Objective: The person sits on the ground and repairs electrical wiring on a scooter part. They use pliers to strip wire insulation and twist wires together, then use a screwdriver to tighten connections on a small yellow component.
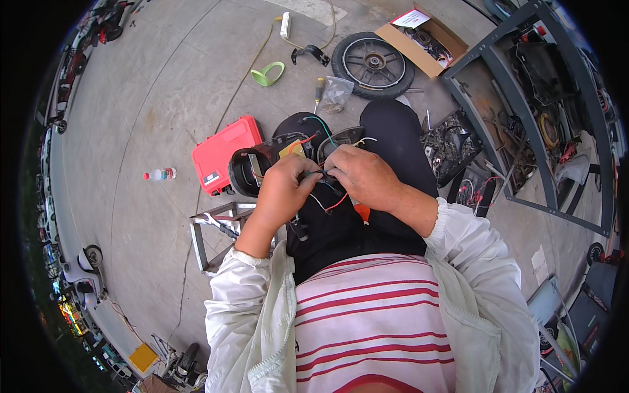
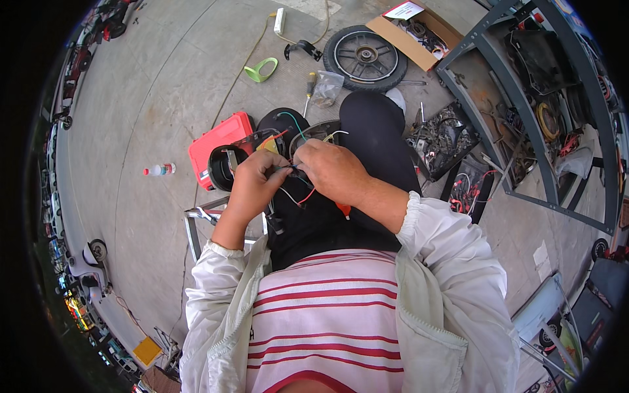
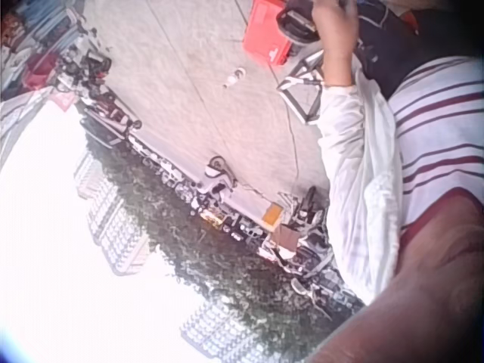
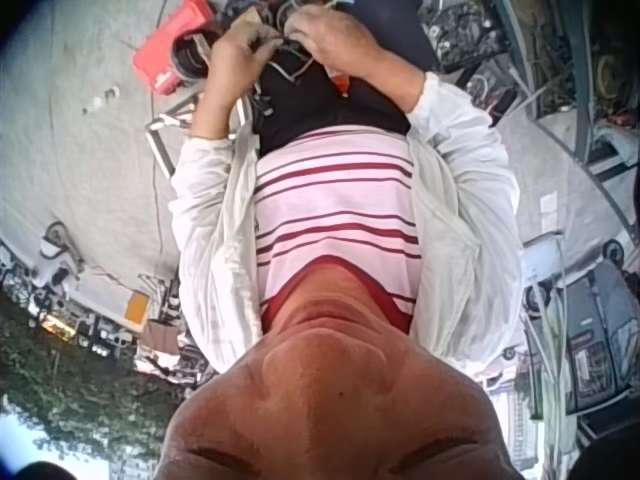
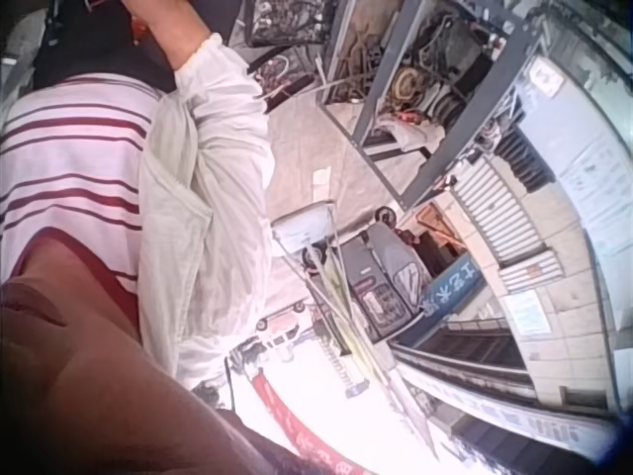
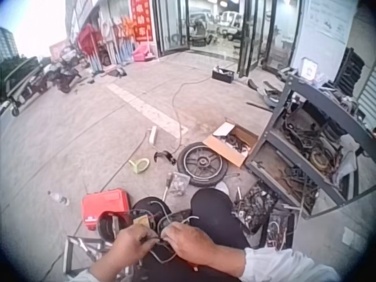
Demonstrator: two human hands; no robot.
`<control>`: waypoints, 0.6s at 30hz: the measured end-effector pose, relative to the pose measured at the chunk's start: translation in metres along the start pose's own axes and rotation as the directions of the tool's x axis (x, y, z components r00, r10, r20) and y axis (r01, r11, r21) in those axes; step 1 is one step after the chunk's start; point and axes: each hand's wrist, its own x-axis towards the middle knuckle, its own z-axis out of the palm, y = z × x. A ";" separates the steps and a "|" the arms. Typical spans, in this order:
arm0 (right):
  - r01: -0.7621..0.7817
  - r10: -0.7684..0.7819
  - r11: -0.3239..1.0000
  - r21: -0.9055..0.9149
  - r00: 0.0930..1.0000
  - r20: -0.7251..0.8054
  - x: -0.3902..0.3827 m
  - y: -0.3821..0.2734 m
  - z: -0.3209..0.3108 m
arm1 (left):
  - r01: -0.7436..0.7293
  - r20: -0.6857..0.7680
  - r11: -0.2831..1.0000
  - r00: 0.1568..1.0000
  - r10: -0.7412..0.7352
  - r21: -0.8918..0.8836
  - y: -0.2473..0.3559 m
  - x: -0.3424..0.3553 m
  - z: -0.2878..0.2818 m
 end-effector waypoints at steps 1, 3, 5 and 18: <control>-0.002 0.002 1.000 -0.007 1.000 -0.003 0.000 0.000 0.000 | -0.045 -0.018 0.997 0.999 0.046 0.061 0.005 0.000 0.000; -0.020 0.020 1.000 -0.016 1.000 0.012 -0.001 0.000 0.000 | -0.103 -0.031 0.982 0.993 0.110 0.158 0.009 0.000 0.001; -0.032 0.032 0.999 -0.012 0.999 0.017 -0.002 0.000 0.000 | -0.132 -0.026 0.965 0.990 0.141 0.227 0.010 0.000 0.002; -0.262 0.230 0.941 0.215 0.960 0.161 0.015 0.000 -0.007 | -0.140 -0.178 0.944 0.964 0.199 0.297 0.001 -0.005 0.019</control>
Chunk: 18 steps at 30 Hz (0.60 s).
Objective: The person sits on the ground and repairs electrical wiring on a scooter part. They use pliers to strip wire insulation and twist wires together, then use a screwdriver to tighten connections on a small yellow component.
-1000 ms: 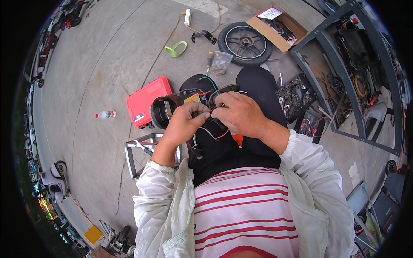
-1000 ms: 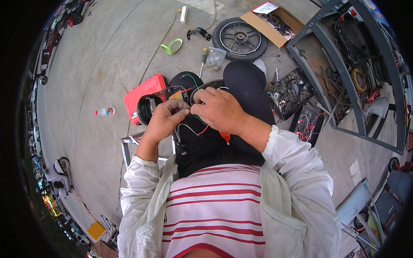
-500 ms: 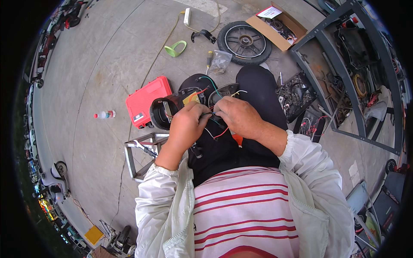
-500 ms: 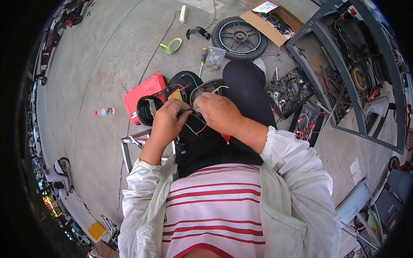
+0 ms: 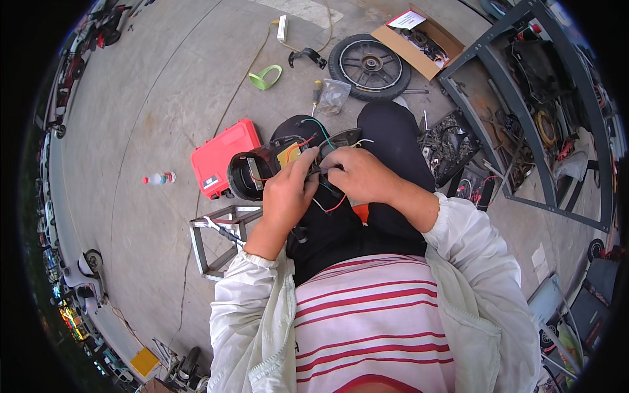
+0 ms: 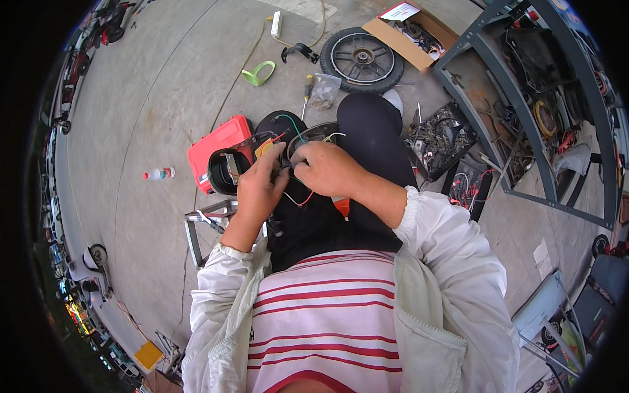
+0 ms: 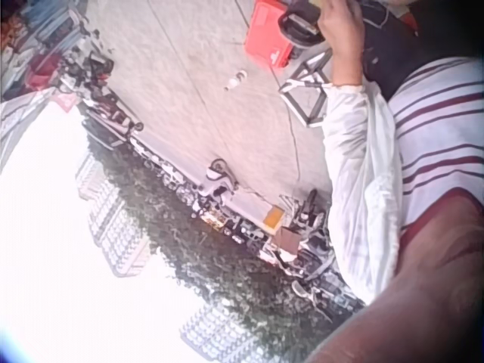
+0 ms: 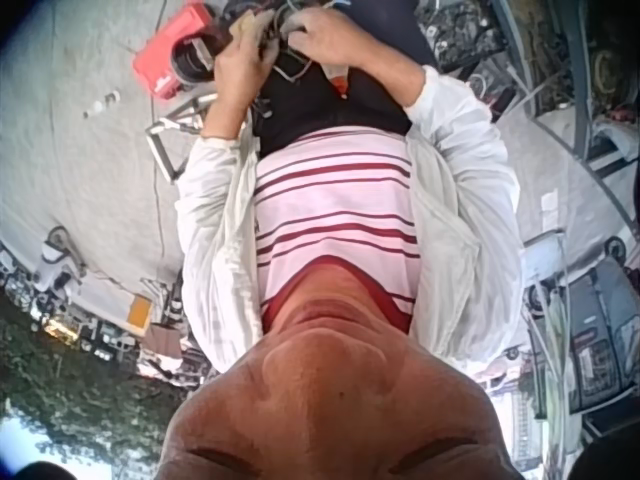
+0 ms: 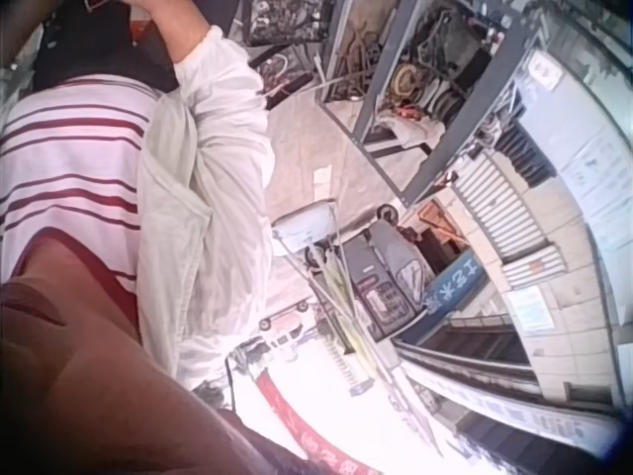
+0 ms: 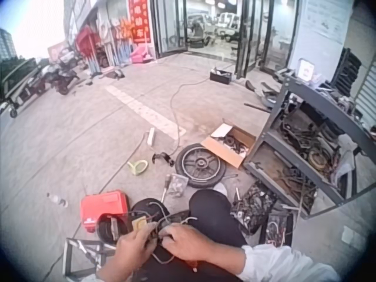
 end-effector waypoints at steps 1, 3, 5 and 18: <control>-0.044 0.043 0.999 0.025 0.999 0.027 0.001 0.000 0.000 | 0.032 0.017 0.999 0.999 -0.032 -0.003 -0.001 -0.001 0.000; -0.086 0.085 0.985 0.146 0.996 0.012 0.002 0.000 0.004 | 0.062 0.028 0.998 0.998 -0.062 -0.007 -0.002 -0.003 0.001; -0.130 0.131 0.954 0.271 0.991 0.015 0.004 -0.002 0.005 | 0.059 0.017 0.998 0.998 -0.058 -0.009 -0.002 -0.003 0.002; -0.056 0.075 0.986 0.157 0.990 -0.122 0.007 -0.010 -0.003 | 0.309 0.171 0.876 0.950 -0.263 -0.370 0.001 0.003 -0.011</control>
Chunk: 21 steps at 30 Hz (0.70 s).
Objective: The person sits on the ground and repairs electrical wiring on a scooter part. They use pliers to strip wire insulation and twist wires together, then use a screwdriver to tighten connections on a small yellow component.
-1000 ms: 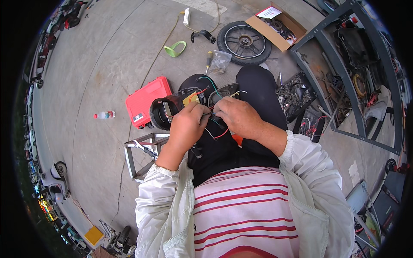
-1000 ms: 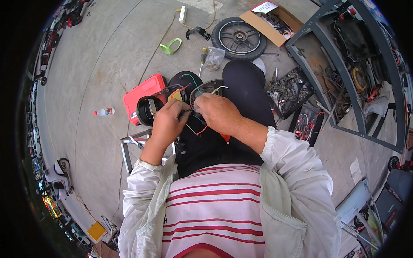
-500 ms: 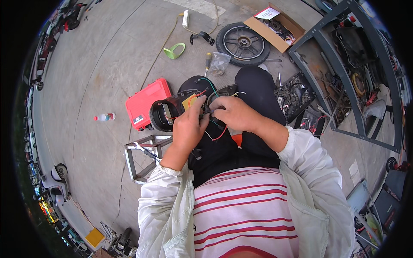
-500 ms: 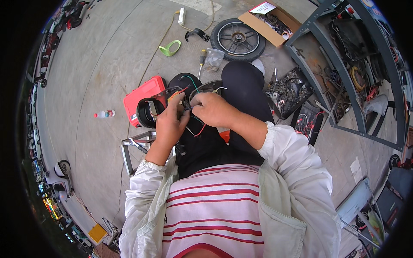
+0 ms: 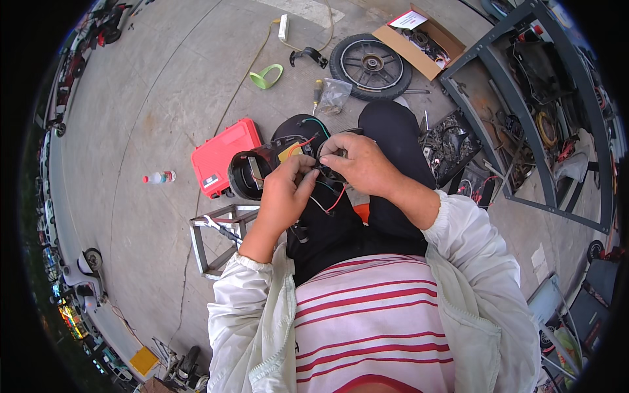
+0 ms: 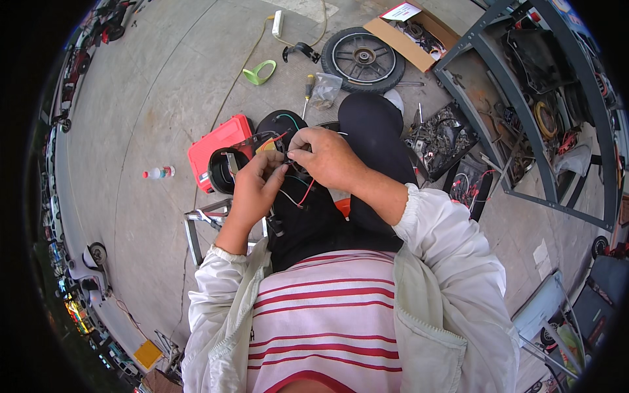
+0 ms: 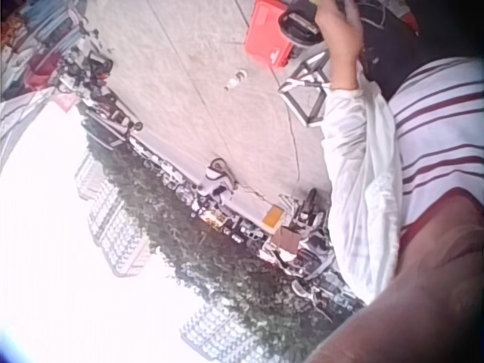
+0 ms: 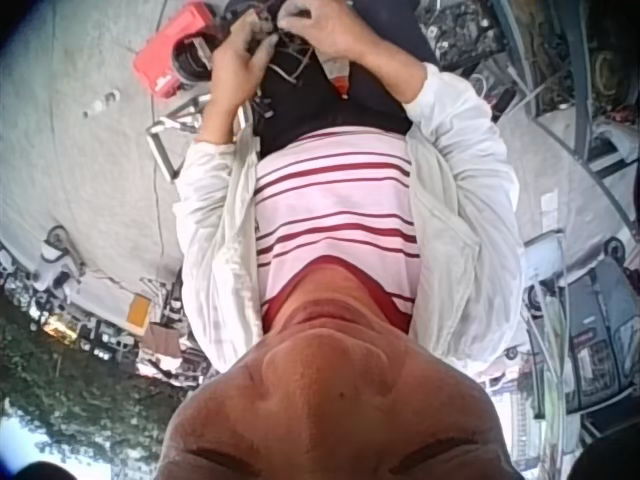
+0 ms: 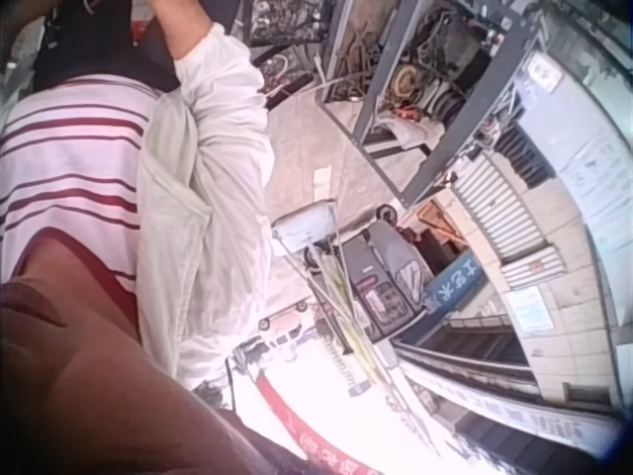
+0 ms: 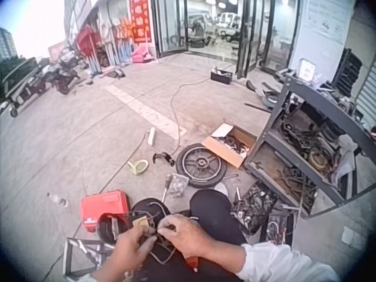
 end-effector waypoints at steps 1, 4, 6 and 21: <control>0.069 -0.069 0.998 -0.011 0.997 -0.038 0.000 0.002 0.001 | 0.008 0.026 1.000 1.000 -0.008 0.001 0.002 0.002 -0.003; 0.119 -0.120 0.993 -0.016 0.992 -0.034 -0.001 0.004 0.000 | 0.066 0.073 0.998 0.995 -0.066 -0.008 0.005 0.005 -0.006; 0.125 -0.125 0.991 -0.046 0.992 0.003 -0.002 0.002 -0.003 | 0.068 0.077 0.998 0.995 -0.069 0.016 0.006 0.006 -0.007; 0.468 -0.544 0.673 -0.572 0.838 0.046 -0.026 0.008 -0.001 | 0.198 0.207 0.958 0.966 -0.155 -0.206 -0.007 0.010 -0.010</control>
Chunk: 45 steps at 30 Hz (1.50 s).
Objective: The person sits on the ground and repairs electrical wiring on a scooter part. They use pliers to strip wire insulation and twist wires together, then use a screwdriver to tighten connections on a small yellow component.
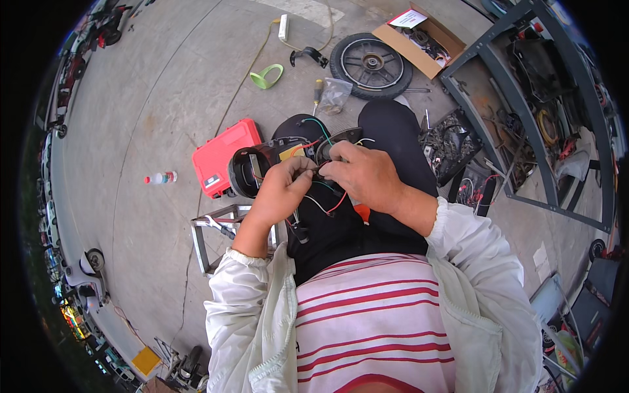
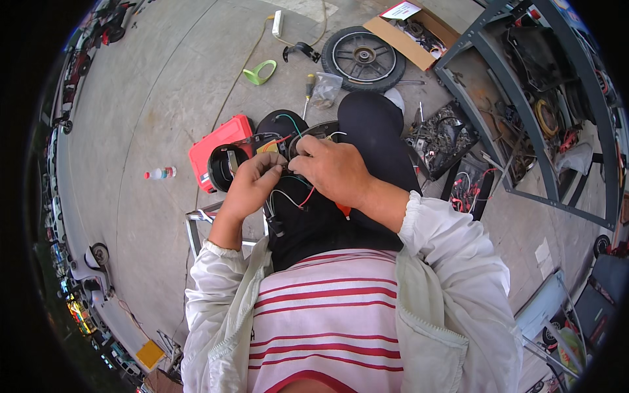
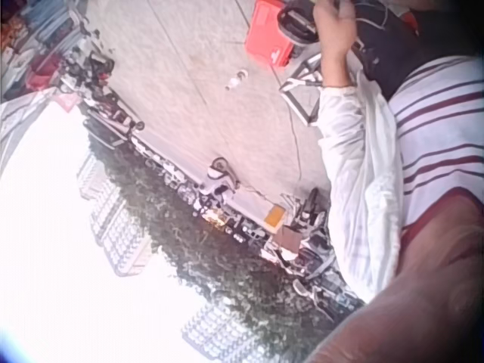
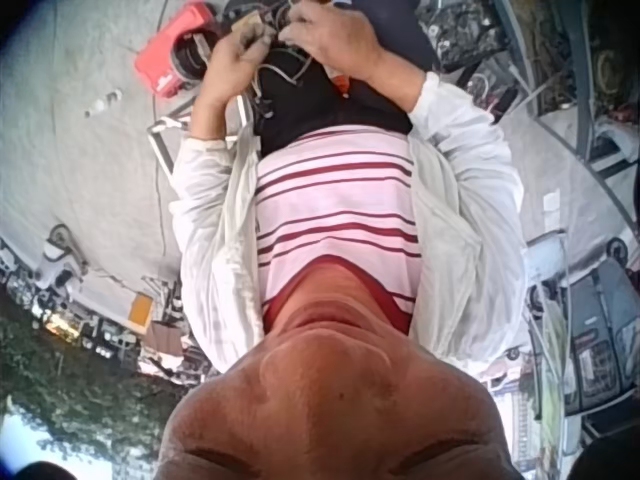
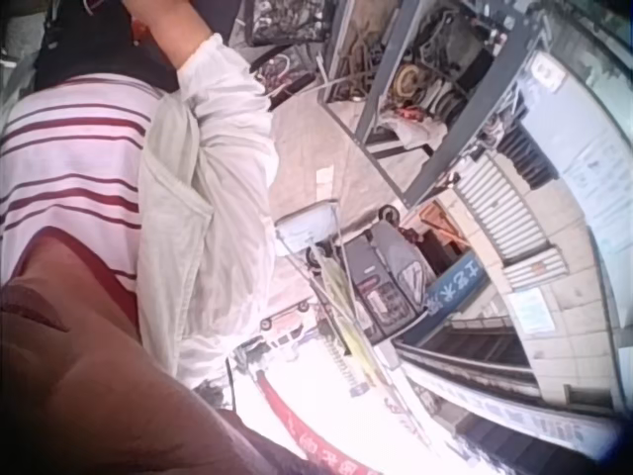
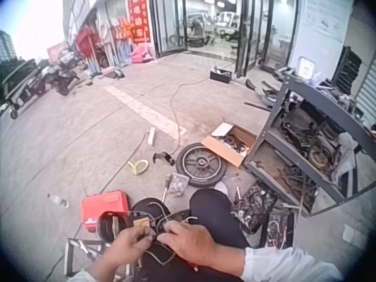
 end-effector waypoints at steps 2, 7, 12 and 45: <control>-0.001 0.001 1.000 -0.011 1.000 0.019 -0.003 0.001 -0.001 | 0.043 0.032 0.998 0.999 -0.042 -0.044 0.006 0.001 -0.001; -0.242 0.239 0.940 0.239 0.970 0.043 -0.001 0.000 -0.001 | 0.050 -0.017 0.998 0.999 -0.050 0.041 -0.005 0.000 0.003; -0.278 0.258 0.944 0.179 0.958 0.130 0.001 0.001 0.008 | -0.004 -0.073 0.990 0.997 0.014 0.142 0.006 -0.003 0.009; -0.492 0.380 0.745 0.450 0.868 0.319 0.013 0.008 0.014 | -0.080 -0.300 0.874 0.921 0.249 0.479 0.001 -0.008 0.033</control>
